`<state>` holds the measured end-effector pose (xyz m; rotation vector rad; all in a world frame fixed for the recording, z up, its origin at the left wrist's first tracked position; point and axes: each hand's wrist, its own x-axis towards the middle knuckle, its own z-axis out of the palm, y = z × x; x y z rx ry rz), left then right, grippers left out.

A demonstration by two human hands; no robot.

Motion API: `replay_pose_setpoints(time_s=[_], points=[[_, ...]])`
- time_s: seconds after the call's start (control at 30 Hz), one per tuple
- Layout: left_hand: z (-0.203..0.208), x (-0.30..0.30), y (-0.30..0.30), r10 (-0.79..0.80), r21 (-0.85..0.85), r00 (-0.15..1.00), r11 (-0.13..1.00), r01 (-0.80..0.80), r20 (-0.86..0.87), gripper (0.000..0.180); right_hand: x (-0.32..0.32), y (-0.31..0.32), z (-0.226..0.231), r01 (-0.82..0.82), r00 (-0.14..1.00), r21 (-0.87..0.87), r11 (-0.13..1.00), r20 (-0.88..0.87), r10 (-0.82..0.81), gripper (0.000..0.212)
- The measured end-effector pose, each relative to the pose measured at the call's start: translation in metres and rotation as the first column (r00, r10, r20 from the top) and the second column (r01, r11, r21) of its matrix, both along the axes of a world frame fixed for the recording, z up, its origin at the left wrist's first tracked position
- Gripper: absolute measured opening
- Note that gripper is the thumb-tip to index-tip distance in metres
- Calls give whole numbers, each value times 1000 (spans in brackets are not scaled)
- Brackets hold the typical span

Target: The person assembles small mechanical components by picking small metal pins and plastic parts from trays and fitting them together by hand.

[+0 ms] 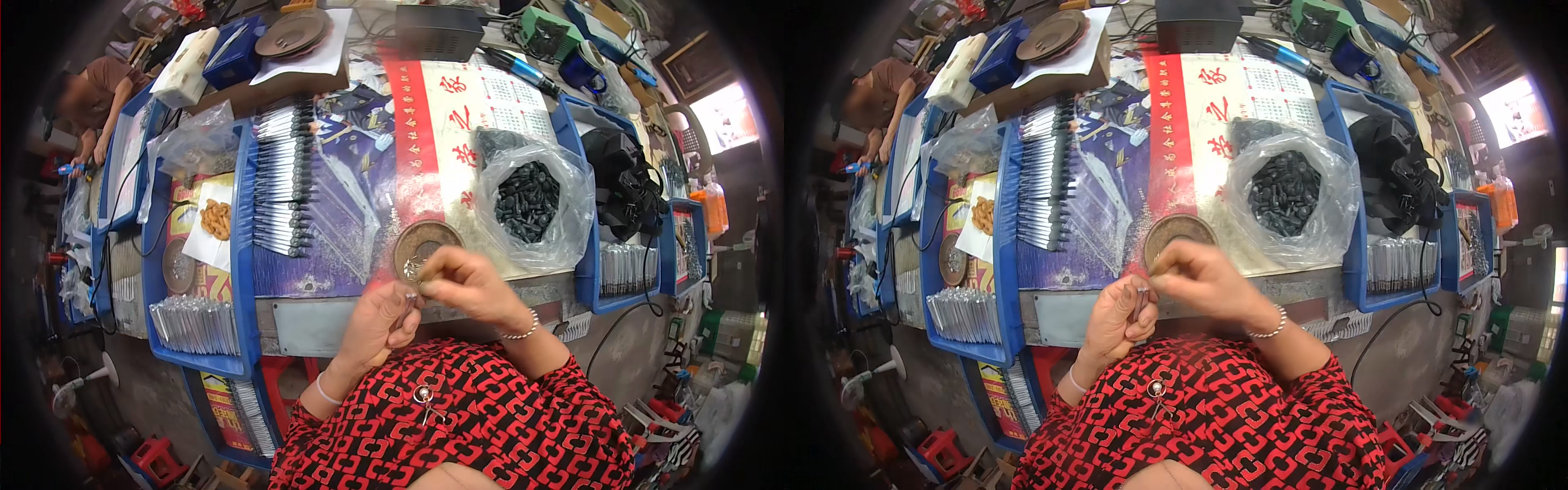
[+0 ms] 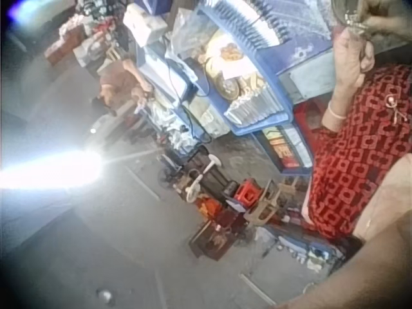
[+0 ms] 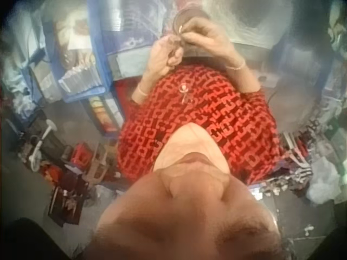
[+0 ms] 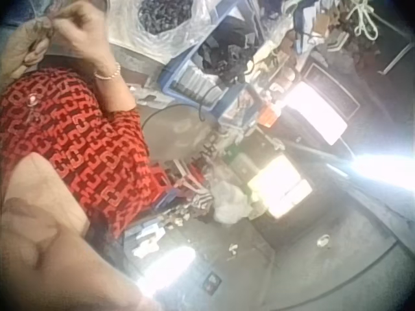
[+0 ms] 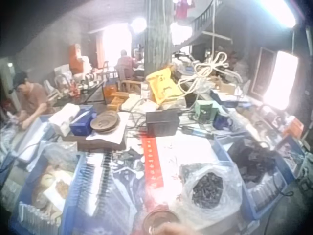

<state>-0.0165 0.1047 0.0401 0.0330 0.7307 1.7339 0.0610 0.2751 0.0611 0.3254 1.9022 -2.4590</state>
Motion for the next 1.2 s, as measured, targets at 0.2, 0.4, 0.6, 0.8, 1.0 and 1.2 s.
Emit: replay_pose_setpoints(time_s=[0.2,0.4,0.6,0.8,1.0,1.2], points=[[-8,-3,0,-1,-8,999,1000,1,39,31,35,94,-8,389,860,627,675,17,-511,12],[-10,-11,-4,88,-44,996,995,-88,-5,33,35,120,-30,199,872,944,263,-48,-488,18],[-10,-10,-5,89,-49,996,995,-89,5,34,21,115,-29,-14,868,997,70,47,-494,18],[-12,-9,-5,53,-54,998,997,-51,35,34,18,111,-31,-47,860,996,74,78,-504,17],[-15,-11,-5,51,-62,997,997,-48,55,33,26,112,-19,277,812,897,345,-26,-583,17],[-9,-10,-1,51,-39,995,998,-47,90,29,28,108,-26,496,803,563,661,-8,-596,16]])
